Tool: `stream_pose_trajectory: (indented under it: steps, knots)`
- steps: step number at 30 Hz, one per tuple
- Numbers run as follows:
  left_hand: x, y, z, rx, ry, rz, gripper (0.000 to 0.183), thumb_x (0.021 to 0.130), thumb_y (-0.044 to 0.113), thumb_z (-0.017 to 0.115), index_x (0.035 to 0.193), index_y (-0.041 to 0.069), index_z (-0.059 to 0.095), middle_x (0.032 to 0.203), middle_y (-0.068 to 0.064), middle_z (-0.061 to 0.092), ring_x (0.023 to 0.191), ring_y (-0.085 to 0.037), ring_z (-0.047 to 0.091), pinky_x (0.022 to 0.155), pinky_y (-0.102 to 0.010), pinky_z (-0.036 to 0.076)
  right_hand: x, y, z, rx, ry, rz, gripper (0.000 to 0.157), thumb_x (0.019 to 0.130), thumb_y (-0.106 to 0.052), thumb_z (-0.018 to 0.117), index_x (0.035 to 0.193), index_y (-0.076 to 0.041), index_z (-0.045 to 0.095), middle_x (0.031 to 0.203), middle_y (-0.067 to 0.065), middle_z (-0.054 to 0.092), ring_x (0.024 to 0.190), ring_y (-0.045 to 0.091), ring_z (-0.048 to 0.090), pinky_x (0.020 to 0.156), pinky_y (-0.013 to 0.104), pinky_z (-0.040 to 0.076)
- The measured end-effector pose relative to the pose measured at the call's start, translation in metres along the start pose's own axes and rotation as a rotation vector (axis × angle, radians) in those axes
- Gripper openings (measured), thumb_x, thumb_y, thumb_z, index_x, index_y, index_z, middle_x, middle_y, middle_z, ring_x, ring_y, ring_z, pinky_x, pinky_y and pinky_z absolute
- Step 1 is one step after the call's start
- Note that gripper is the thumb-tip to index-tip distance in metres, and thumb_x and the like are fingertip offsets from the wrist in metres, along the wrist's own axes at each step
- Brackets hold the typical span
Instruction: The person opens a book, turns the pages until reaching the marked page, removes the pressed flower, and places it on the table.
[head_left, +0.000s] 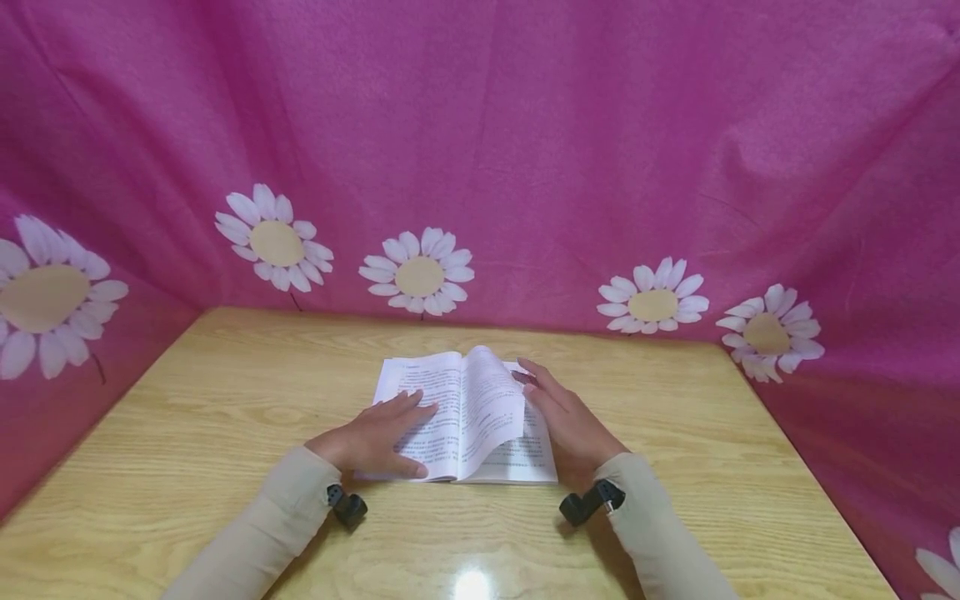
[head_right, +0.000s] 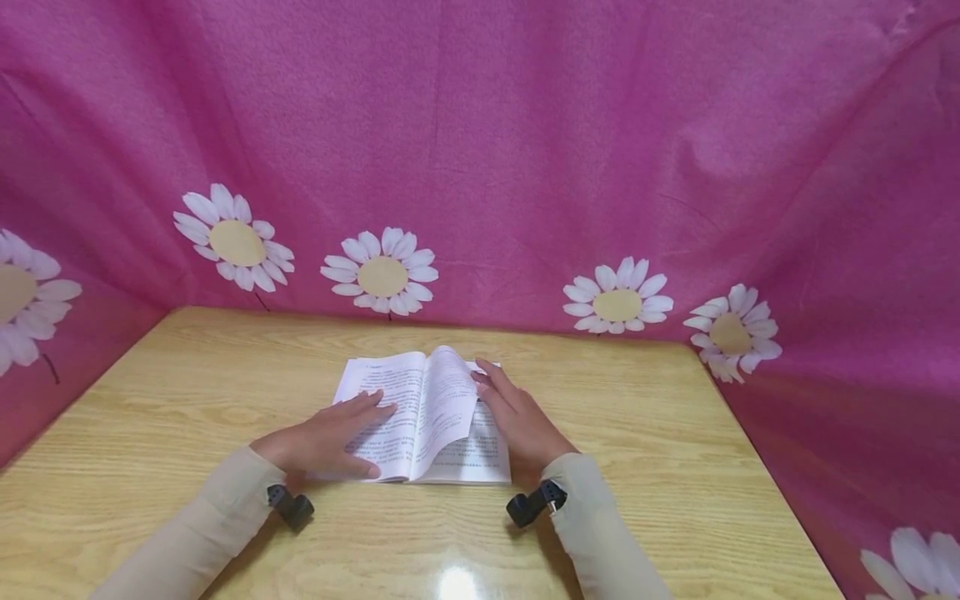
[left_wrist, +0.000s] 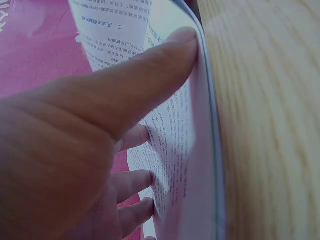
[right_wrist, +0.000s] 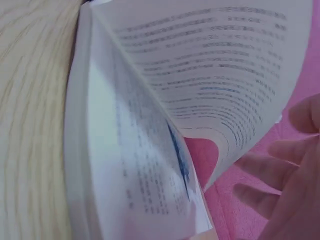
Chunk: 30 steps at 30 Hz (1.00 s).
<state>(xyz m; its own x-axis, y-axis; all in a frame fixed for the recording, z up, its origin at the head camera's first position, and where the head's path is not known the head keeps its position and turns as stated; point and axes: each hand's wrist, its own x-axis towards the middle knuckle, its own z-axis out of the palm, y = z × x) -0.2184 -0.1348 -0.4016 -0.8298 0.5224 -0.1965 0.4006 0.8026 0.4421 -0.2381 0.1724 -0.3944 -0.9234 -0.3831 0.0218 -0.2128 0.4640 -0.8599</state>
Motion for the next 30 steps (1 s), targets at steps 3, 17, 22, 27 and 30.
stream_pose_trajectory:
  steps: [3,17,22,27,30]
  knots:
    - [0.000,0.000,0.000,0.000,0.000,0.001,0.089,0.082,0.047,0.073,0.154,0.023,0.027,0.162,-0.008,0.011,0.148,-0.028,0.005,0.116,-0.052,0.009,0.001,-0.001,-0.002,0.027,0.023,-0.063,0.049,0.104,-0.026,0.040,0.150,-0.038,0.026,0.148,-0.006,0.043,0.140,0.018,0.033,0.114,0.051,0.022]
    - [0.001,-0.003,0.000,-0.002,0.011,0.040,0.089,0.082,0.047,0.072,0.154,0.020,0.027,0.161,-0.010,0.012,0.148,-0.031,0.007,0.116,-0.053,0.010,-0.001,-0.013,0.001,-0.057,0.096,-0.047,0.077,0.090,-0.055,0.059,0.153,-0.033,0.020,0.157,-0.002,0.026,0.144,0.025,0.023,0.109,0.059,0.027]
    - [0.001,-0.005,-0.003,-0.050,0.007,0.056,0.089,0.082,0.046,0.073,0.154,0.019,0.028,0.161,-0.011,0.011,0.147,-0.032,0.006,0.116,-0.053,0.009,-0.002,-0.019,0.005,-0.152,0.027,-0.069,0.054,0.092,-0.052,0.058,0.138,-0.024,0.053,0.141,-0.002,0.052,0.136,0.024,0.040,0.108,0.056,0.031]
    - [0.001,-0.008,-0.005,-0.117,-0.007,0.044,0.092,0.079,0.050,0.075,0.153,0.023,0.028,0.162,-0.008,0.011,0.147,-0.030,0.008,0.115,-0.055,0.013,-0.003,-0.022,0.013,-0.184,-0.037,-0.183,0.040,0.095,-0.041,0.058,0.127,-0.019,0.064,0.130,-0.001,0.061,0.127,0.021,0.050,0.106,0.049,0.037]
    - [0.001,-0.012,-0.007,-0.181,0.005,-0.001,0.088,0.079,0.054,0.073,0.152,0.030,0.030,0.161,-0.001,0.016,0.146,-0.028,0.014,0.114,-0.056,0.018,-0.004,-0.024,0.017,-0.193,-0.072,-0.243,0.039,0.096,-0.040,0.058,0.127,-0.016,0.064,0.127,0.000,0.063,0.124,0.019,0.053,0.104,0.047,0.040]
